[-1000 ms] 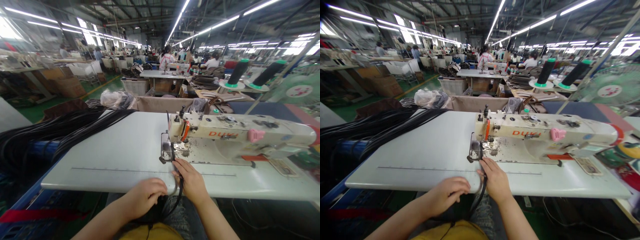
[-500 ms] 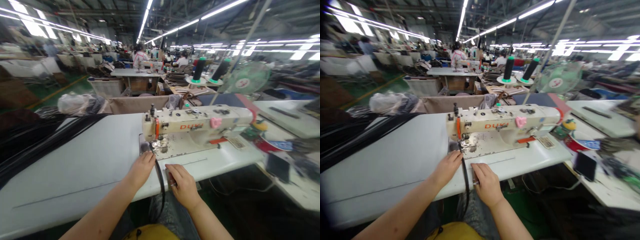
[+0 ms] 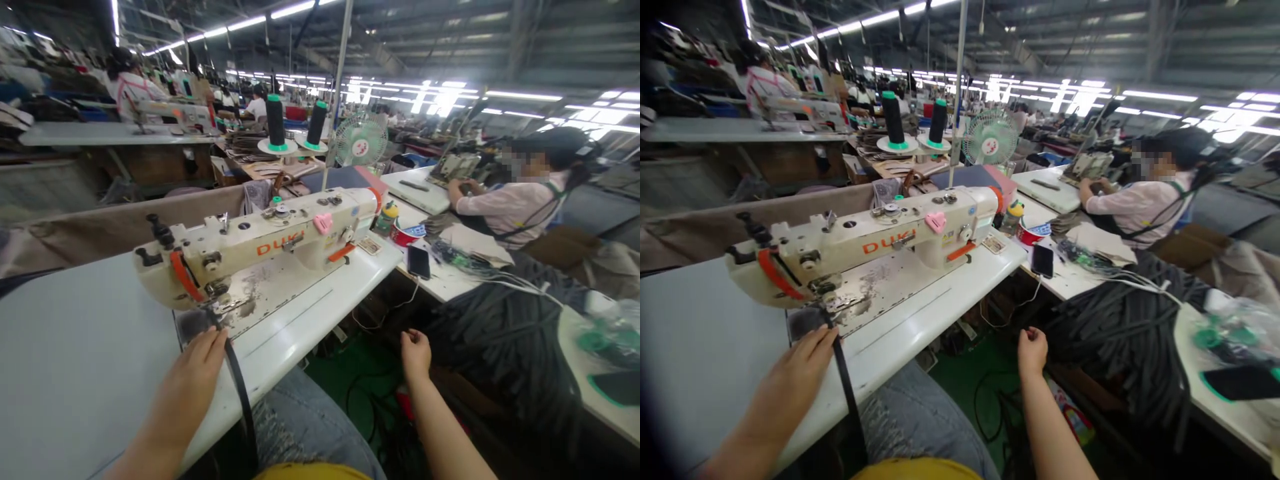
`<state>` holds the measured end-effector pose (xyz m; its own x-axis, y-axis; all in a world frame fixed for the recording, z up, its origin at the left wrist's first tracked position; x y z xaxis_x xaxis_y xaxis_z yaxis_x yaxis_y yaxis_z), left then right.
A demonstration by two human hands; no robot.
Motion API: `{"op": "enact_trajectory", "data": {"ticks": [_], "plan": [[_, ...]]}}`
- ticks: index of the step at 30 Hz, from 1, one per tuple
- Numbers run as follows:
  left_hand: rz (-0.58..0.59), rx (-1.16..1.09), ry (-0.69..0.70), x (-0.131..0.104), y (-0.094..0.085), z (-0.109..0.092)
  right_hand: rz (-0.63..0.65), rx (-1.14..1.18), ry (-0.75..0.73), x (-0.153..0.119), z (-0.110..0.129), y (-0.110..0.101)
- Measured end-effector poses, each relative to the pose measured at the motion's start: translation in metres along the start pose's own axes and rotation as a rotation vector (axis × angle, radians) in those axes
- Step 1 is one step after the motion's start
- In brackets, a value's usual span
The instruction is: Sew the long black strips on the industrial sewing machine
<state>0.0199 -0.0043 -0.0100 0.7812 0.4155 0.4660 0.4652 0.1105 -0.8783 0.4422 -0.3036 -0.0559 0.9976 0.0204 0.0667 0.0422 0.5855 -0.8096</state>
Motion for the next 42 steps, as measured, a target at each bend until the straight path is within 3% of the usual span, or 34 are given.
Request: {"op": "enact_trajectory", "data": {"ticks": [7, 12, 19, 22, 28, 31, 33, 35, 39, 42], "plan": [[-0.016, -0.028, 0.008, 0.0, 0.001, 0.003, -0.01, -0.075, 0.256, 0.04, -0.019, -0.017], [-0.05, -0.035, 0.006, 0.003, -0.002, 0.0, 0.059, -0.067, 0.31, 0.057, -0.018, -0.024], [-0.06, -0.002, 0.021, 0.003, 0.002, 0.001, 0.02, 0.072, 0.314, 0.065, -0.015, -0.023], [-0.077, 0.017, 0.036, 0.003, 0.003, 0.002, 0.056, 0.149, 0.29, 0.044, -0.015, -0.008], [-0.032, -0.012, 0.002, 0.0, 0.004, 0.002, 0.256, 0.241, 0.242, -0.051, -0.027, 0.037], [-0.03, -0.001, -0.01, -0.002, 0.006, 0.004, 0.341, 0.289, 0.25, -0.075, -0.026, 0.045], [-0.04, 0.01, -0.006, -0.003, 0.009, 0.005, 0.352, 0.333, 0.261, -0.063, -0.02, 0.038], [-0.043, 0.014, 0.0, -0.004, 0.011, 0.006, 0.318, 0.381, 0.277, -0.032, -0.011, 0.022], [-0.027, 0.021, -0.008, -0.007, 0.016, 0.009, 0.142, 0.462, 0.307, 0.031, 0.006, -0.012], [-0.022, 0.026, -0.014, -0.009, 0.021, 0.01, 0.104, 0.48, 0.309, 0.022, 0.014, -0.009]]}}
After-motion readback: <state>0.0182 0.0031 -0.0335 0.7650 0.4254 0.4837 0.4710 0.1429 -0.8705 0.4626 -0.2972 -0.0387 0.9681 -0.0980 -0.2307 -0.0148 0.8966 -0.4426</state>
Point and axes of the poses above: each hand's wrist, its own x-axis towards the middle knuckle, its own y-axis out of the palm, z = x × y, the point moved 1 cm from there along x, towards the middle knuckle, and after that the axes turned 15 degrees about -x, right-handed, at the moved point
